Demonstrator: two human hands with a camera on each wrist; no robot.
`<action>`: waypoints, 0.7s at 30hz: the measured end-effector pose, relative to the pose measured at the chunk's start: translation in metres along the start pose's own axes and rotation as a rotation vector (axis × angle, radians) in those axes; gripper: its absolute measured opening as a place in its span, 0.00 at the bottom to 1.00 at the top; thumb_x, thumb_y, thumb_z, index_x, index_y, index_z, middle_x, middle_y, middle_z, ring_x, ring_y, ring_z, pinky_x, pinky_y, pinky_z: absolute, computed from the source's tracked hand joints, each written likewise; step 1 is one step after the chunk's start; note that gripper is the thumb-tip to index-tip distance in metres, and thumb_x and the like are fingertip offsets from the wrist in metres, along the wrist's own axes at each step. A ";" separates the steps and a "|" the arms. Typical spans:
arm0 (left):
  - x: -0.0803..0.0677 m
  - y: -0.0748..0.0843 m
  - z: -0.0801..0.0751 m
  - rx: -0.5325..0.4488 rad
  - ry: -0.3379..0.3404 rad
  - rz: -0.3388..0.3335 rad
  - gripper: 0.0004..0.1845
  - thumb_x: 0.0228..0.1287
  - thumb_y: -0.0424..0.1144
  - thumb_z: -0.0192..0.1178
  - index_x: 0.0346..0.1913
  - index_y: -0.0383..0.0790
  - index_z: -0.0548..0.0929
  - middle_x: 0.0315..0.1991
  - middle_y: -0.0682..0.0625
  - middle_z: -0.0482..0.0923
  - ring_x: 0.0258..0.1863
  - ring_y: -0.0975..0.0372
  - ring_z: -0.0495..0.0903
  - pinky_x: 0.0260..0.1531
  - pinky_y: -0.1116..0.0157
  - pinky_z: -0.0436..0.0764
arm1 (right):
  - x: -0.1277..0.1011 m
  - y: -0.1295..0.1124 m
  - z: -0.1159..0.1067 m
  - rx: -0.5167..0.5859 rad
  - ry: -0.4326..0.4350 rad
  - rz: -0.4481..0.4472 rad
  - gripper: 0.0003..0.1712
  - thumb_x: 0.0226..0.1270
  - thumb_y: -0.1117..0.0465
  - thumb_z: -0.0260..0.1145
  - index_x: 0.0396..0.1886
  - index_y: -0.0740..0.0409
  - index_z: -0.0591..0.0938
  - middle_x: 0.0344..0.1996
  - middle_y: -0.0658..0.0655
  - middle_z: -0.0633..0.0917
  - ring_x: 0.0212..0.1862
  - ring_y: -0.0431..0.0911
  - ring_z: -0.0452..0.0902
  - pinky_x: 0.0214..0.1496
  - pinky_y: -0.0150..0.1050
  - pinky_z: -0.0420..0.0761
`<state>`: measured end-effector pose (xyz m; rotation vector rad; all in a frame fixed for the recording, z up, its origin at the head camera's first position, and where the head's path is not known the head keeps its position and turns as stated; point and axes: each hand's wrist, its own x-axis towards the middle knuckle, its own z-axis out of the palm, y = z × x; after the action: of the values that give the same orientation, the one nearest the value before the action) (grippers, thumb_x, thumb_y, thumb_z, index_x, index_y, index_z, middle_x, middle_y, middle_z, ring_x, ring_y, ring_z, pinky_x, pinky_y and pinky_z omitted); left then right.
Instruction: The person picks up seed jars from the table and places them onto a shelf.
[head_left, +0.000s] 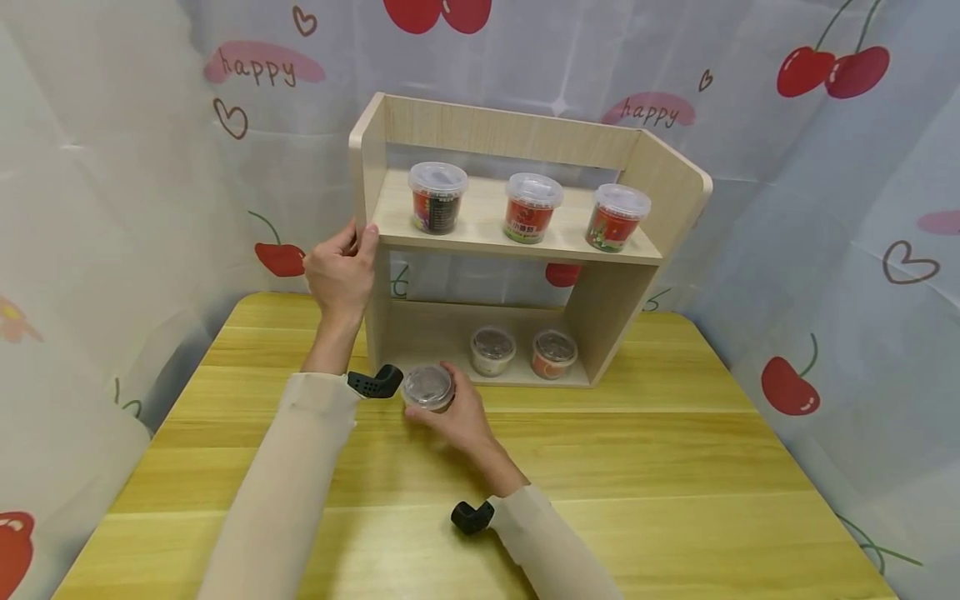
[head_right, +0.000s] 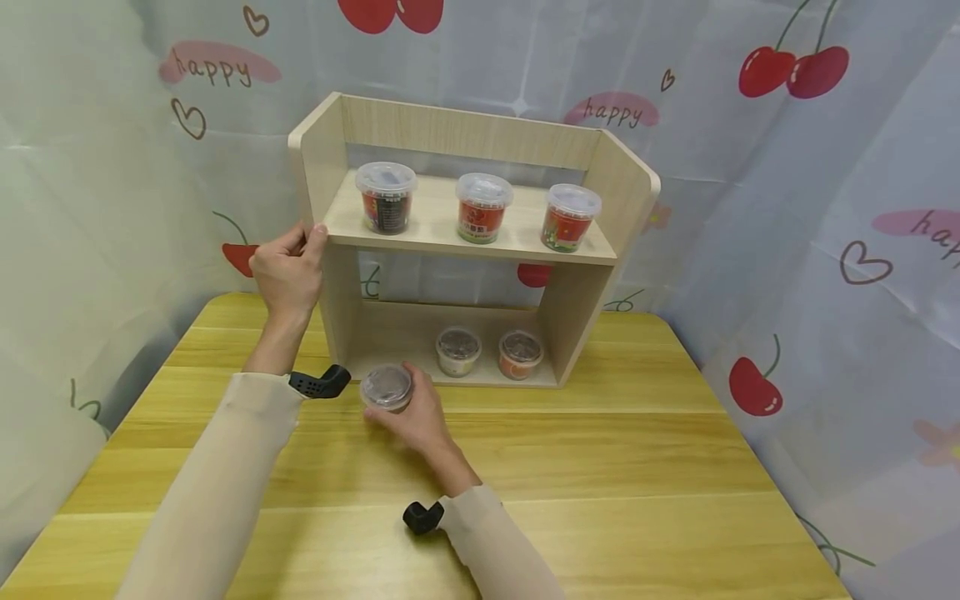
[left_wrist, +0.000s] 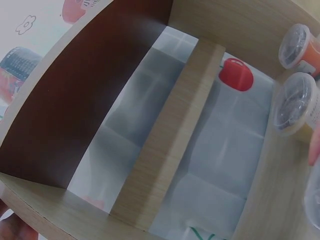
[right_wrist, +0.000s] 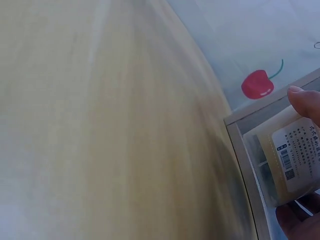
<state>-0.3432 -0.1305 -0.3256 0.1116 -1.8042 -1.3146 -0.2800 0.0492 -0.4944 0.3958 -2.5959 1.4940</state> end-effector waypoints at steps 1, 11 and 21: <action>0.000 0.000 0.000 0.000 -0.001 0.003 0.19 0.63 0.48 0.64 0.51 0.41 0.87 0.42 0.44 0.86 0.39 0.57 0.88 0.27 0.78 0.72 | 0.001 0.000 -0.001 0.000 0.008 -0.003 0.53 0.47 0.50 0.82 0.69 0.62 0.67 0.60 0.62 0.77 0.60 0.55 0.74 0.63 0.51 0.73; -0.001 0.000 -0.001 0.004 -0.004 0.022 0.19 0.64 0.47 0.64 0.51 0.39 0.87 0.43 0.43 0.86 0.39 0.56 0.88 0.28 0.79 0.72 | 0.012 0.002 -0.007 -0.003 0.060 -0.007 0.52 0.45 0.52 0.83 0.68 0.63 0.68 0.59 0.62 0.78 0.59 0.55 0.75 0.62 0.51 0.73; 0.001 -0.002 -0.002 0.021 -0.018 0.026 0.19 0.64 0.48 0.64 0.51 0.39 0.87 0.43 0.43 0.86 0.39 0.57 0.88 0.29 0.74 0.78 | 0.020 0.004 -0.005 -0.033 0.086 -0.012 0.52 0.47 0.51 0.82 0.69 0.64 0.67 0.60 0.64 0.76 0.60 0.57 0.73 0.63 0.53 0.72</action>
<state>-0.3435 -0.1337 -0.3264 0.0878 -1.8294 -1.2819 -0.3002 0.0524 -0.4908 0.3354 -2.5442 1.4295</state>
